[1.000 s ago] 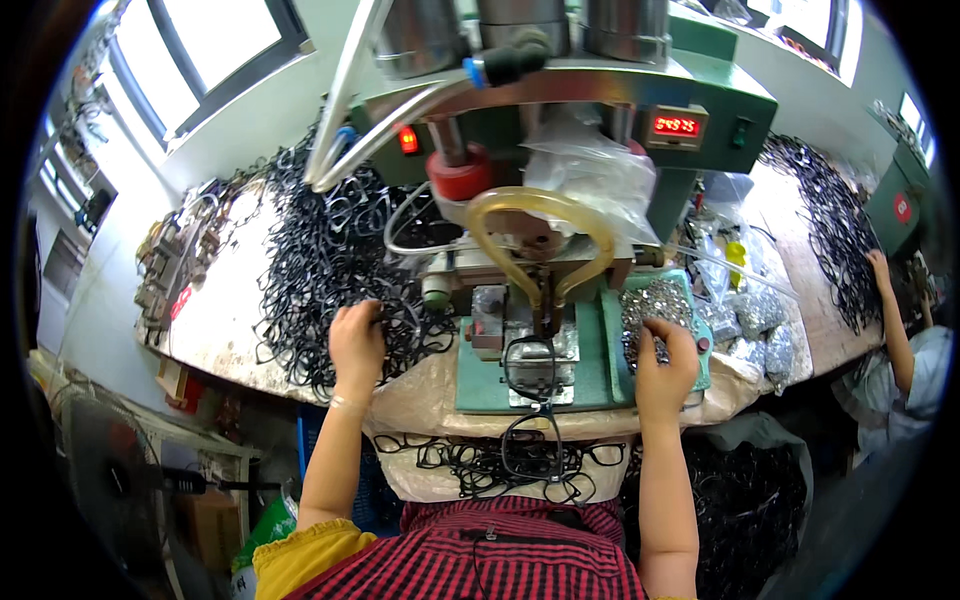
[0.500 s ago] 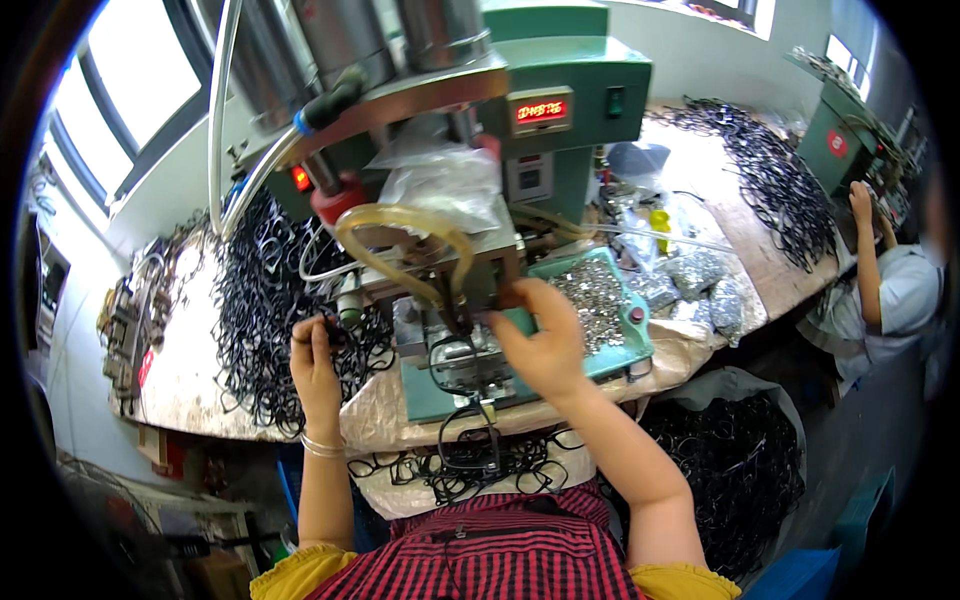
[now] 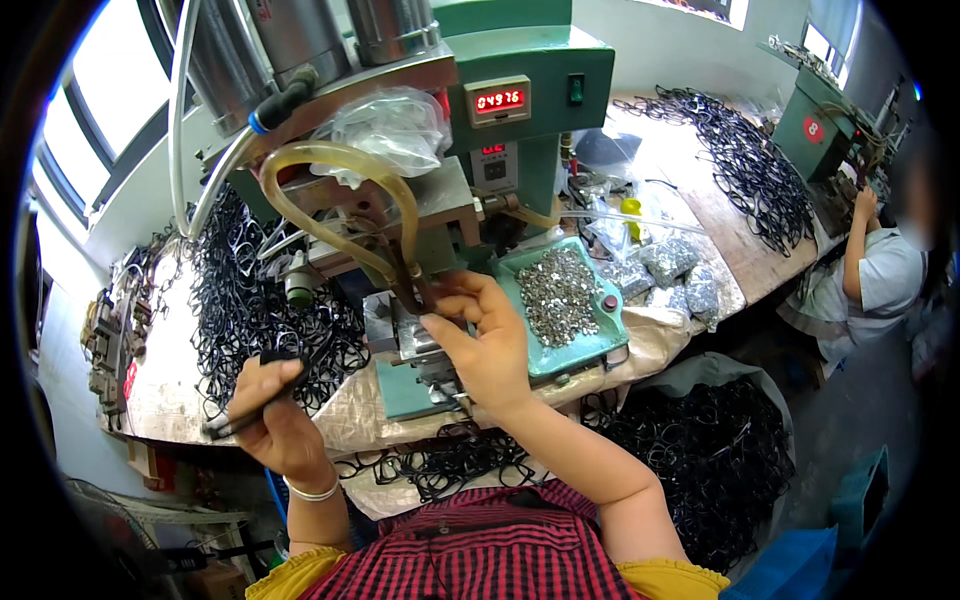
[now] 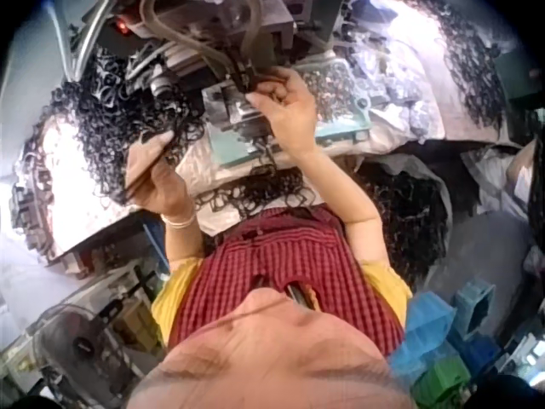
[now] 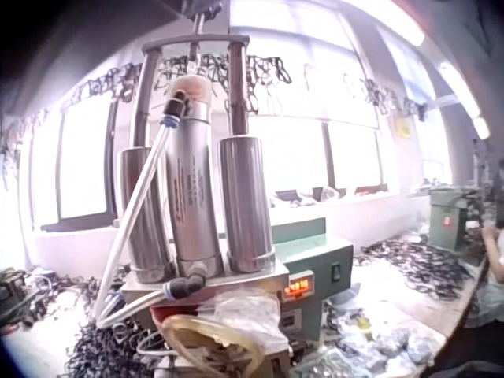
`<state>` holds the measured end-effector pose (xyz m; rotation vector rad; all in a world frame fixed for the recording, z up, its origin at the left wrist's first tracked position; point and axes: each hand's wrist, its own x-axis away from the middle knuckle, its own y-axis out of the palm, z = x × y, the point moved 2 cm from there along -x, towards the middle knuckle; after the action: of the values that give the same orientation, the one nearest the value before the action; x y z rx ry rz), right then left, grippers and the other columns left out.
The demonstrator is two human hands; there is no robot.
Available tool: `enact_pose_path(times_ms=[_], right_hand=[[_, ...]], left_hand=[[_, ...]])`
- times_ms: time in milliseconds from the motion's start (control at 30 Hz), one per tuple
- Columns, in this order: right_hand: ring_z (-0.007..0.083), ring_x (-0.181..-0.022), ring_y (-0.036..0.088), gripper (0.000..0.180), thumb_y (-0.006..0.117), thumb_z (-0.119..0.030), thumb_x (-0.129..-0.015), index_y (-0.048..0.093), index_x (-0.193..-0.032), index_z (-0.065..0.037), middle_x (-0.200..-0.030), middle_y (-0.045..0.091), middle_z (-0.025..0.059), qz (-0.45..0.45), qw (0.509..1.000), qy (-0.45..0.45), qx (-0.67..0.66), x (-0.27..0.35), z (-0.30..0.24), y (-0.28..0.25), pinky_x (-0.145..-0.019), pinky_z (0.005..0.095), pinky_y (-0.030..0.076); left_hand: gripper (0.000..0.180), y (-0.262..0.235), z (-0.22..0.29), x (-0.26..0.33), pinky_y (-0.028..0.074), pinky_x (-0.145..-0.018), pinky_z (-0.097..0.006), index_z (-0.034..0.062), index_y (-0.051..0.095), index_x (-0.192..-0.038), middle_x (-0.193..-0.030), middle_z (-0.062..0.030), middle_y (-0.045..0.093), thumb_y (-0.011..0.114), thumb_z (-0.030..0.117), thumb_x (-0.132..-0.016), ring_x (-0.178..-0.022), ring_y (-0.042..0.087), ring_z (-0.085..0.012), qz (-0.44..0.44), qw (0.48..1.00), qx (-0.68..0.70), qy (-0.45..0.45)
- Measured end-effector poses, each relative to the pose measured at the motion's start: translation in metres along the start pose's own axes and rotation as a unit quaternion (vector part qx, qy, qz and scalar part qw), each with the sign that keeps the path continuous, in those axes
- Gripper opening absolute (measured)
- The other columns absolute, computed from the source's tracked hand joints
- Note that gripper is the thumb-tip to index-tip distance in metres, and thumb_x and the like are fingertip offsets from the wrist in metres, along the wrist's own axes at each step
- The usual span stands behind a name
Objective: The person assembles eyeglasses by hand at a workstation. They pick up black frames, place them into a machine, and add small metal components from a tray, then remove the assembled glasses and place them on the table.
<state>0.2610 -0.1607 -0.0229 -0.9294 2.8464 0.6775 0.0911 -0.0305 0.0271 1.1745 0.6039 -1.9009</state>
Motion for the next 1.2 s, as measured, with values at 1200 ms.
enact_pose_path(times_ms=[1200], right_hand=[[0.0169, -0.085, 0.067, 0.016, 0.071, -0.002, -0.087, 0.070, -0.103, 0.000, -0.090, 0.071, 0.0093, 0.097, 0.917, -0.144, 0.359, -0.041, 0.029, -0.085, -0.080, 0.0293, 0.051]], left_hand=[[0.024, -0.124, -0.090, 0.052, 0.026, -0.119, -0.053, 0.0121, 0.072, -0.092, -0.150, -0.0168, 0.047, 0.070, 0.002, -0.070, -0.129, 0.045, -0.0406, -0.326, 0.722, -0.601, -0.106]])
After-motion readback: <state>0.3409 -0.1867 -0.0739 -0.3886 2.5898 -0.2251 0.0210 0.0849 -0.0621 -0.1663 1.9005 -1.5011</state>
